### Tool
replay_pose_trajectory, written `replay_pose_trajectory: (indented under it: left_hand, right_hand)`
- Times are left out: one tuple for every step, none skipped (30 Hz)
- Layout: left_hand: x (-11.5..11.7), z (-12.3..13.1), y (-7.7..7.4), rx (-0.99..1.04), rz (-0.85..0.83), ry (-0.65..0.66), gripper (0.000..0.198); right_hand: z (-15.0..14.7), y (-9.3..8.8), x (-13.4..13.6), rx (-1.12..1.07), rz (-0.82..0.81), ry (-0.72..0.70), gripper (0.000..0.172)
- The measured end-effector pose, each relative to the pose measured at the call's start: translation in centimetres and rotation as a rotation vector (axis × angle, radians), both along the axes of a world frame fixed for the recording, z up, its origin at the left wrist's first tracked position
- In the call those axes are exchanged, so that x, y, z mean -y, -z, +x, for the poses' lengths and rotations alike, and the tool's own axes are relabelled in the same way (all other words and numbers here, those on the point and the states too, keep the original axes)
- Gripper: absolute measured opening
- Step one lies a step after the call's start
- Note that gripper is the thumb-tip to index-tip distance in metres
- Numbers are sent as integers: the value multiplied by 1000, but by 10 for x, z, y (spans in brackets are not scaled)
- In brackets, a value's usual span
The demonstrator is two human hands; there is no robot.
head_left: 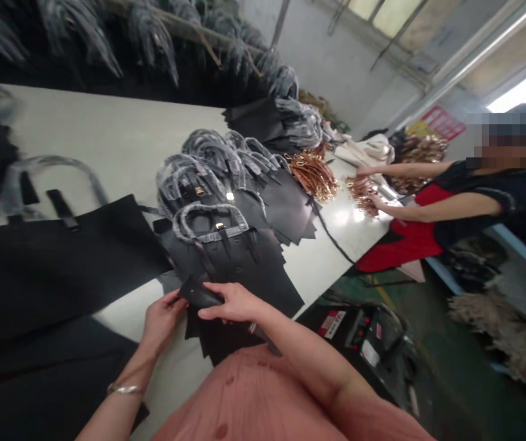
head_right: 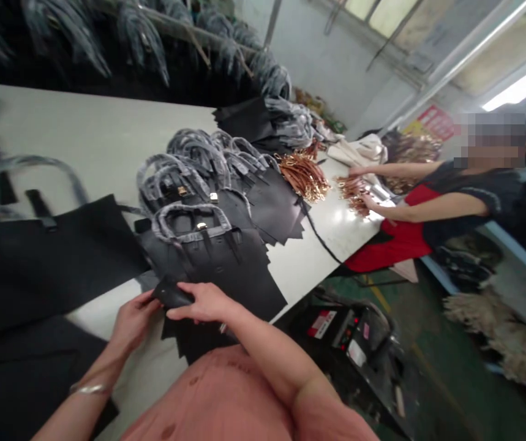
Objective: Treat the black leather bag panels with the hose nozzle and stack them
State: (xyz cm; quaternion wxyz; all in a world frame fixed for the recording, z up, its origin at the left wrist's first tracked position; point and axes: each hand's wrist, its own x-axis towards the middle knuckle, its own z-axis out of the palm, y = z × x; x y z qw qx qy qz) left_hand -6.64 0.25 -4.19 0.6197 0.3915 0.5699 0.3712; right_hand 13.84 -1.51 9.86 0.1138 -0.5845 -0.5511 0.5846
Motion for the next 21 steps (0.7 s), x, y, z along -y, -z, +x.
replay_pose_trajectory:
  left_hand:
    - [0, 1, 1, 1, -11, 2, 54]
    - [0, 1, 2, 7, -22, 1, 54]
    - [1, 3, 2, 17, -31, -4, 54]
    - [2, 4, 1, 30, -38, -16, 54]
    - [3, 6, 0, 44, -45, -29, 53]
    - [4, 9, -2, 60, -52, -45, 52]
    - [5, 11, -4, 77, -56, -63, 50]
    - [6, 14, -7, 93, -57, -85, 50]
    - [7, 16, -9, 108, -55, -101, 49]
    - [8, 19, -11, 120, -50, -109, 48]
    - [9, 21, -13, 128, -48, -109, 47]
    - [9, 23, -15, 133, -49, -111, 46]
    - [10, 25, -16, 138, -53, -113, 46]
    - [10, 26, -17, 144, -53, -120, 45]
    - [9, 27, -18, 148, -47, -133, 46]
    - [9, 26, -18, 145, -35, -160, 47]
    - [10, 25, -19, 136, -20, -193, 49]
    - [10, 23, -19, 120, -4, -222, 50]
    - [12, 19, -19, 96, 8, -243, 50]
    - [14, 15, -18, 64, 15, -260, 50]
    - [18, 10, -17, 29, 21, -279, 49]
  right_hand:
    - [0, -1, 0, -1, 3, -17, 83]
    - [1, -1, 0, -2, 0, -29, 83]
    - [1, -3, 1, -3, -4, -31, 83]
    - [1, -4, 1, 0, -2, -23, 83]
    - [2, -5, 3, 6, 10, -7, 83]
    - [2, -6, 4, 11, 26, 10, 84]
    - [3, -6, 6, 9, 39, 15, 84]
    - [4, -6, 8, 1, 44, 11, 84]
    - [5, -6, 10, -10, 42, 1, 83]
    - [5, -5, 11, -19, 33, -7, 82]
    - [6, -4, 12, -21, 25, -5, 82]
    - [6, -3, 12, -15, 27, 12, 81]
    - [7, -2, 12, -2, 44, 48, 80]
    - [9, -2, 11, 15, 73, 98, 79]
    - [13, -2, 10, 28, 103, 153, 78]
    - [20, -3, 10, 39, 122, 209, 78]
    - [29, -4, 10, 47, 132, 264, 76]
    - [42, -6, 12, 50, 123, 319, 76]
    - [56, -8, 16, 62, 99, 357, 75]
    - [72, -9, 22, 67, 85, 397, 73]
    - [89, -10, 31, 70, 84, 463, 71]
